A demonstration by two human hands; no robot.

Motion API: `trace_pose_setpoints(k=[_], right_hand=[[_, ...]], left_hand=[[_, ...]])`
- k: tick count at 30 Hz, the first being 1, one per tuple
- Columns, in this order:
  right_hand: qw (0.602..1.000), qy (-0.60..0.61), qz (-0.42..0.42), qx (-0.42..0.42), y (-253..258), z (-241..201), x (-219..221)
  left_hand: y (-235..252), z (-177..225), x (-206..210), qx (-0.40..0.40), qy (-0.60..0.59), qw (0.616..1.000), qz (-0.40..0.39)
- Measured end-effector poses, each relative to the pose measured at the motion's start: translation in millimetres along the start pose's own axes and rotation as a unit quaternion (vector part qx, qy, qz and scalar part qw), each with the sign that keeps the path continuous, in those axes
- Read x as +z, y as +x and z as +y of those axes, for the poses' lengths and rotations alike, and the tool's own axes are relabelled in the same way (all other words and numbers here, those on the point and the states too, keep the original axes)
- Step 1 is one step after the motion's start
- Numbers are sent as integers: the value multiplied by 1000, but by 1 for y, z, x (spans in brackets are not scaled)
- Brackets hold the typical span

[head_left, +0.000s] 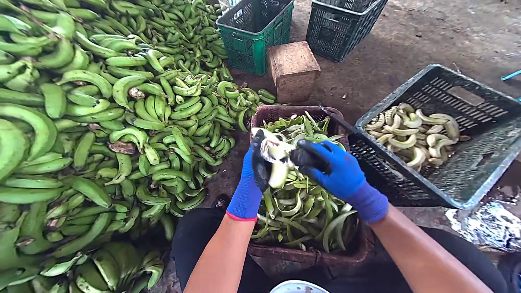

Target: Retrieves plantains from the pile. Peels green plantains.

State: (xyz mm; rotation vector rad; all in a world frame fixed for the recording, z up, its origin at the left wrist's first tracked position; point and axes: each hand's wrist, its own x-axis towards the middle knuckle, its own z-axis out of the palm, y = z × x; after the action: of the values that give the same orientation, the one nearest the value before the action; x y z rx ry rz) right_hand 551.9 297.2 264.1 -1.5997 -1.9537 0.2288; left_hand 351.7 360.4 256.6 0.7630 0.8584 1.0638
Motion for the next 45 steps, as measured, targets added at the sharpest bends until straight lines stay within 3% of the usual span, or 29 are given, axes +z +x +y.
trace_pose_setpoints(k=[2, 5, 8, 11, 14, 17, 21, 23, 25, 28, 31, 33, 35, 38, 40, 42, 45], right_hand=[[996, -38, 40, -73, -6, -2, 8], [982, -84, 99, -134, -8, -1, 15], [984, -97, 103, -112, -4, -8, 16], [996, -65, 46, -27, 2, -19, 6], [999, -23, -11, 24, 10, -17, -6], [999, -30, 2, 14, 13, -5, -8], [993, 13, -49, 111, 23, 5, -16], [976, 57, -81, 195, 29, 9, -22], [961, 77, -109, 242, 31, 14, -21], [977, 60, -102, 179, 21, 12, -17], [999, -21, -35, -32, 1, 10, -4], [985, -74, 22, -154, -7, 10, 2], [974, -109, 60, -190, -8, 5, 2], [984, -103, 55, -136, -5, -4, 0], [998, -59, -10, -29, 2, -11, -8], [987, 24, -109, 114, 17, -8, -22], [970, 73, -102, 209, 27, 11, -31]], left_hand=[[9, 8, -2, -8, -140, 990, 28], [18, 10, -11, 57, -206, 977, 15], [13, 19, -5, 79, -201, 975, 58], [2, 20, 9, 112, -188, 975, 46], [-4, 19, 14, 114, -92, 989, -7], [-7, 21, 17, 101, 94, 990, 12], [-14, 20, 21, 100, 359, 926, -67], [-15, 19, 23, 82, 430, 891, -121], [-14, 14, 24, 53, 439, 888, -123], [-7, 14, 10, 9, 364, 929, -64], [-2, 8, -13, -26, 128, 991, -16], [4, 15, -16, -87, -61, 994, -29], [6, 19, -18, -110, -161, 980, -42], [-5, 19, -7, -72, -111, 991, -4], [-17, 17, 4, 1, 16, 1000, 4], [-25, 20, 9, 28, 170, 984, -40], [-22, 15, 7, 62, 302, 948, -77]])
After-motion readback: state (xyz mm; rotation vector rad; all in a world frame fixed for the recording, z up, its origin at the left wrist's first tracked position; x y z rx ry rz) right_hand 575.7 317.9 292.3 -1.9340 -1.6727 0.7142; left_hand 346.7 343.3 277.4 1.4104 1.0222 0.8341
